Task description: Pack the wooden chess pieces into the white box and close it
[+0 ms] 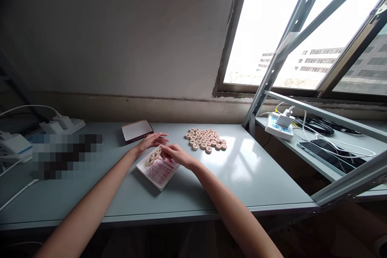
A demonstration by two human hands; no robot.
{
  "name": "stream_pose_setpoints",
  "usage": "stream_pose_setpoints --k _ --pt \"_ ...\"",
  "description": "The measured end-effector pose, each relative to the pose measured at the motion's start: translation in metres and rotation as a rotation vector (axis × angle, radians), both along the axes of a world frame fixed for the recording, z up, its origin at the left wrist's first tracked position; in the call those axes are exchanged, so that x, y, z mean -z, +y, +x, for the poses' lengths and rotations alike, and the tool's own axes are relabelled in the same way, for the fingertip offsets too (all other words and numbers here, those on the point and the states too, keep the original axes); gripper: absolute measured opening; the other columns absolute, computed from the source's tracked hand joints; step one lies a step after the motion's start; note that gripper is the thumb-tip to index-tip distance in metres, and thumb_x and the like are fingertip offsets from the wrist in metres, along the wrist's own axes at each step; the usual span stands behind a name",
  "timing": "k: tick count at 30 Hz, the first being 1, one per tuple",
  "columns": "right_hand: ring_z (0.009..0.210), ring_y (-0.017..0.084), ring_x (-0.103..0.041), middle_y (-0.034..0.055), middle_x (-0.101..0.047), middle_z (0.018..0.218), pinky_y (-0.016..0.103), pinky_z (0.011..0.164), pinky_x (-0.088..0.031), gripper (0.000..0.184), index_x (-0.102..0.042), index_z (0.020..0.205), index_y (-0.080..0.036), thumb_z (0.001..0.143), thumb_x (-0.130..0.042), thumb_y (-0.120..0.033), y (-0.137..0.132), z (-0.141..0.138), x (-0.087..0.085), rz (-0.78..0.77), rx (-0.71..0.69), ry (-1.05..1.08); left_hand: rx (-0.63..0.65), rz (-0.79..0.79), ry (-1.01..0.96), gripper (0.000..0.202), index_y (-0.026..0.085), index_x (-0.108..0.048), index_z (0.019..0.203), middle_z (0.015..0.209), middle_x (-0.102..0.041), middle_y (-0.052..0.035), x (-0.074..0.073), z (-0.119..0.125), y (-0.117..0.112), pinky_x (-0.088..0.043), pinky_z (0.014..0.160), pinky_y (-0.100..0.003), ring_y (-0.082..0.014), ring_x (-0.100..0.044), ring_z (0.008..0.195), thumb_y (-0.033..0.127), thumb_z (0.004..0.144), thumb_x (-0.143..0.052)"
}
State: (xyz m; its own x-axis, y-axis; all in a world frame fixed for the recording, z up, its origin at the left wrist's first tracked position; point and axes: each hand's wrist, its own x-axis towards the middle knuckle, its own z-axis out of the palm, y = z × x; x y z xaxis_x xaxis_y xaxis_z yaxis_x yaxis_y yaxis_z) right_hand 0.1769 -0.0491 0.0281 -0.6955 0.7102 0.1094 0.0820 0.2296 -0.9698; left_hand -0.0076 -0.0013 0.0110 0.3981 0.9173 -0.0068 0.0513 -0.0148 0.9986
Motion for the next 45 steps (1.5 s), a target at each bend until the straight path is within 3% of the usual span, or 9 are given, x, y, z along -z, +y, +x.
stream_pose_setpoints --k 5,21,24,27,31,36,38,41,45 --pt "0.049 0.007 -0.022 -0.0066 -0.028 0.051 0.025 0.051 -0.02 0.052 -0.034 0.053 -0.018 0.083 -0.043 -0.06 0.003 0.002 0.003 0.02 -0.025 -0.075 0.009 -0.01 -0.021 0.048 0.018 -0.065 0.105 0.099 -0.068 -0.0108 0.001 0.0 0.001 -0.043 0.088 -0.037 -0.0251 -0.061 0.096 0.055 0.078 -0.053" --pt "0.05 0.006 -0.028 -0.0055 -0.034 0.053 0.024 0.052 -0.023 0.049 -0.042 0.056 -0.016 0.084 -0.041 -0.056 0.001 0.002 0.004 0.055 -0.034 -0.199 0.004 0.016 -0.283 0.05 0.025 -0.059 0.114 0.138 -0.044 -0.0069 0.01 -0.013 0.016 -0.03 0.1 -0.039 -0.0232 -0.032 0.131 0.058 0.084 -0.037" --pt "0.05 0.007 -0.029 -0.005 -0.035 0.053 0.024 0.052 -0.024 0.05 -0.043 0.057 -0.016 0.084 -0.04 -0.058 0.0 0.002 0.003 0.058 -0.05 -0.21 -0.043 0.065 -0.349 0.032 0.02 -0.065 0.085 0.134 -0.049 -0.007 0.01 -0.017 0.016 -0.031 0.1 -0.037 -0.0228 -0.034 0.13 0.049 0.081 -0.052" --pt "0.05 0.007 -0.029 -0.0047 -0.036 0.053 0.024 0.052 -0.024 0.05 -0.043 0.056 -0.016 0.085 -0.04 -0.057 0.0 0.002 0.004 0.061 -0.06 -0.219 -0.06 0.094 -0.383 0.029 0.018 -0.056 0.062 0.131 -0.052 -0.0069 0.011 -0.019 0.015 -0.033 0.098 -0.035 -0.0224 -0.035 0.129 0.041 0.079 -0.058" --pt "0.05 0.007 -0.03 -0.0044 -0.037 0.052 0.024 0.052 -0.025 0.05 -0.043 0.057 -0.016 0.086 -0.039 -0.056 0.0 0.002 0.004 0.063 -0.074 -0.228 -0.101 0.079 -0.44 0.024 0.019 -0.058 0.065 0.123 -0.058 -0.006 0.014 -0.018 0.017 -0.035 0.098 -0.035 -0.0216 -0.041 0.125 0.039 0.077 -0.061" --pt "0.049 0.007 -0.031 -0.0041 -0.038 0.052 0.024 0.052 -0.027 0.048 -0.043 0.057 -0.016 0.088 -0.038 -0.052 0.001 0.003 0.005 0.083 -0.1 -0.234 -0.238 0.058 -0.496 0.021 0.018 -0.066 0.068 0.082 -0.068 -0.0032 0.019 -0.02 0.024 -0.036 0.098 -0.035 -0.022 -0.057 0.103 0.03 0.056 -0.078" --pt "0.049 0.007 -0.032 -0.0037 -0.039 0.053 0.024 0.052 -0.028 0.047 -0.045 0.058 -0.016 0.09 -0.035 -0.048 0.0 0.002 0.006 0.157 -0.059 -0.262 -0.26 0.06 -0.497 0.021 0.018 -0.066 0.068 0.078 -0.067 -0.0015 0.021 -0.021 0.026 -0.036 0.098 -0.035 -0.0204 -0.058 0.101 0.03 0.056 -0.079" --pt "0.058 0.011 -0.041 -0.0002 -0.048 0.059 0.025 0.059 -0.034 0.042 -0.051 0.061 -0.016 0.093 -0.036 -0.038 -0.002 -0.002 0.006 0.493 0.087 -0.339 -0.258 0.068 -0.498 0.02 0.019 -0.067 0.068 0.08 -0.067 -0.0006 0.022 -0.022 0.027 -0.036 0.098 -0.034 -0.0183 -0.058 0.099 0.031 0.057 -0.079" --pt "0.09 0.017 -0.05 0.0055 -0.062 0.094 0.028 0.08 -0.039 0.018 -0.063 0.095 -0.02 0.089 -0.047 -0.027 -0.006 -0.009 0.006 0.859 0.117 -0.402 -0.232 0.071 -0.488 0.019 0.018 -0.068 0.069 0.089 -0.069 -0.0026 0.024 -0.021 0.026 -0.036 0.099 -0.035 -0.0172 -0.06 0.091 0.03 0.058 -0.078"
